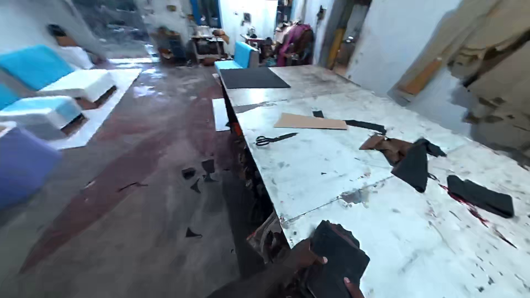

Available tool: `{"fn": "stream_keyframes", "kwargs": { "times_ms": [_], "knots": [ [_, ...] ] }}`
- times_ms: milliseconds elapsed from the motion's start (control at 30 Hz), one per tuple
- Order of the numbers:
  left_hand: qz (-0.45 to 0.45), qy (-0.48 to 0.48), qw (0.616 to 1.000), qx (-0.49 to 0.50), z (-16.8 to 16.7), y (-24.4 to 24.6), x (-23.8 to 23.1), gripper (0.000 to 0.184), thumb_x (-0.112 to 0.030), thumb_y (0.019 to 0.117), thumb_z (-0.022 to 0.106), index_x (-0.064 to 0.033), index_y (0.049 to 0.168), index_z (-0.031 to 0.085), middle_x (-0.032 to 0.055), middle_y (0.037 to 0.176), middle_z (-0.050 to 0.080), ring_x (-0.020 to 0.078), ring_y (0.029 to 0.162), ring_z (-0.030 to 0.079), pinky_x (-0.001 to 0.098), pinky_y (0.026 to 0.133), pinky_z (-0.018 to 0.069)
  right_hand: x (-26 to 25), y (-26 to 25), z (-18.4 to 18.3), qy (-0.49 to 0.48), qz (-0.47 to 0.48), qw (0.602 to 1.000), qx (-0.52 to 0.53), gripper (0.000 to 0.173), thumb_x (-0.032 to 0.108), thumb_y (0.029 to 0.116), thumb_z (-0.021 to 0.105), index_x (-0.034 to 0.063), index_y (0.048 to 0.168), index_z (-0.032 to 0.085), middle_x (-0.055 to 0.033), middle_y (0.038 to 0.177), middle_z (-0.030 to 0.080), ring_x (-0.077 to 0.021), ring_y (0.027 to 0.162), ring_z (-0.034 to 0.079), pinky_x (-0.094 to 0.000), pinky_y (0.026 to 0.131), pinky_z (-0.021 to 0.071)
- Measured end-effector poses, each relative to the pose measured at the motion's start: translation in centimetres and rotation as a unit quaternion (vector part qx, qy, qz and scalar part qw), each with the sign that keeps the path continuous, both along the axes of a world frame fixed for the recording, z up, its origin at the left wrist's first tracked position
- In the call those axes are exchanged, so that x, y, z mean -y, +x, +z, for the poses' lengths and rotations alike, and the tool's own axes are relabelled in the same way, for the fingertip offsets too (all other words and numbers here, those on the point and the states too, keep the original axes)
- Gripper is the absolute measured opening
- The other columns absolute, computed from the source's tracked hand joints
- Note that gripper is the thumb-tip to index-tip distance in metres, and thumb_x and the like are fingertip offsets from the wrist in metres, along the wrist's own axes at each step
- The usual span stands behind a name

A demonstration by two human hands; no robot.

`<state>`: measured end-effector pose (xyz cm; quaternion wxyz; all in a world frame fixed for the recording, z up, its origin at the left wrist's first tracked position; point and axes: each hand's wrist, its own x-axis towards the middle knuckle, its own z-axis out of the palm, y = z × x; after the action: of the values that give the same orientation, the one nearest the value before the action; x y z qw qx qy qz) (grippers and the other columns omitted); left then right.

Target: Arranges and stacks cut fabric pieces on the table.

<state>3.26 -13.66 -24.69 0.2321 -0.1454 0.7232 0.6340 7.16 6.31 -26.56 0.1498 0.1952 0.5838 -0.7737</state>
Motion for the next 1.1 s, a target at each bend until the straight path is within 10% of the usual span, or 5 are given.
{"fn": "stream_keyframes", "kwargs": {
  "times_ms": [267, 767, 900, 1033, 1100],
  "knots": [
    [-0.121, -0.072, 0.990, -0.008, -1.8, -10.1, 4.3, 0.063, -0.028, 0.0892, 0.080, -0.0028, 0.141, 0.054, 0.0233, 0.128, 0.065, 0.0356, 0.115, 0.066, 0.0547, 0.100, 0.0527, 1.3, -2.6, -1.2, 0.258, 0.071, 0.964, -0.009, 0.051, 0.045, 0.1044, 0.052, 0.0026, 0.131, 0.062, -0.0154, 0.110, 0.070, -0.0233, 0.095, 0.068, -0.0472, 0.084, 0.0567],
    [-0.358, -0.083, 0.927, -0.069, -2.0, -21.0, 0.9, 0.081, -0.031, 0.0855, 0.084, -0.0063, 0.150, 0.042, 0.0252, 0.128, 0.064, 0.0388, 0.111, 0.067, 0.0594, 0.095, 0.0562, 11.2, 13.9, 0.6, 0.151, -0.203, 0.965, 0.061, 0.028, 0.007, 0.0976, 0.063, -0.0050, 0.123, 0.066, -0.0128, 0.095, 0.073, -0.0192, 0.077, 0.070, -0.0364, 0.070, 0.0611],
    [-0.329, -0.221, 0.885, -0.244, -1.1, -20.6, 0.9, 0.112, -0.053, 0.0807, 0.083, -0.0065, 0.163, 0.022, 0.0292, 0.155, 0.040, 0.0489, 0.141, 0.043, 0.0691, 0.112, 0.0371, 8.6, 16.6, -1.1, 0.217, -0.258, 0.941, 0.026, 0.031, 0.011, 0.0968, 0.066, -0.0028, 0.124, 0.066, -0.0123, 0.101, 0.073, -0.0198, 0.081, 0.071, -0.0381, 0.072, 0.0615],
    [-0.265, -0.242, 0.797, -0.485, 0.6, -15.6, -0.3, 0.075, -0.046, 0.0957, 0.067, -0.0099, 0.156, 0.042, 0.0193, 0.162, 0.037, 0.0409, 0.152, 0.029, 0.0630, 0.123, 0.0212, 3.7, 17.4, -0.2, 0.278, -0.292, 0.915, -0.014, 0.031, 0.016, 0.0975, 0.065, -0.0003, 0.124, 0.067, -0.0105, 0.101, 0.073, -0.0200, 0.080, 0.071, -0.0383, 0.070, 0.0617],
    [-0.324, -0.200, 0.757, -0.531, 1.3, -10.4, -1.8, 0.055, -0.035, 0.1028, 0.058, -0.0098, 0.151, 0.050, 0.0149, 0.157, 0.046, 0.0359, 0.149, 0.037, 0.0585, 0.122, 0.0285, 1.9, 18.5, 0.4, 0.296, -0.286, 0.911, -0.017, 0.028, 0.019, 0.0984, 0.064, 0.0014, 0.120, 0.069, -0.0081, 0.100, 0.074, -0.0181, 0.081, 0.071, -0.0366, 0.072, 0.0619]
  ]
}}
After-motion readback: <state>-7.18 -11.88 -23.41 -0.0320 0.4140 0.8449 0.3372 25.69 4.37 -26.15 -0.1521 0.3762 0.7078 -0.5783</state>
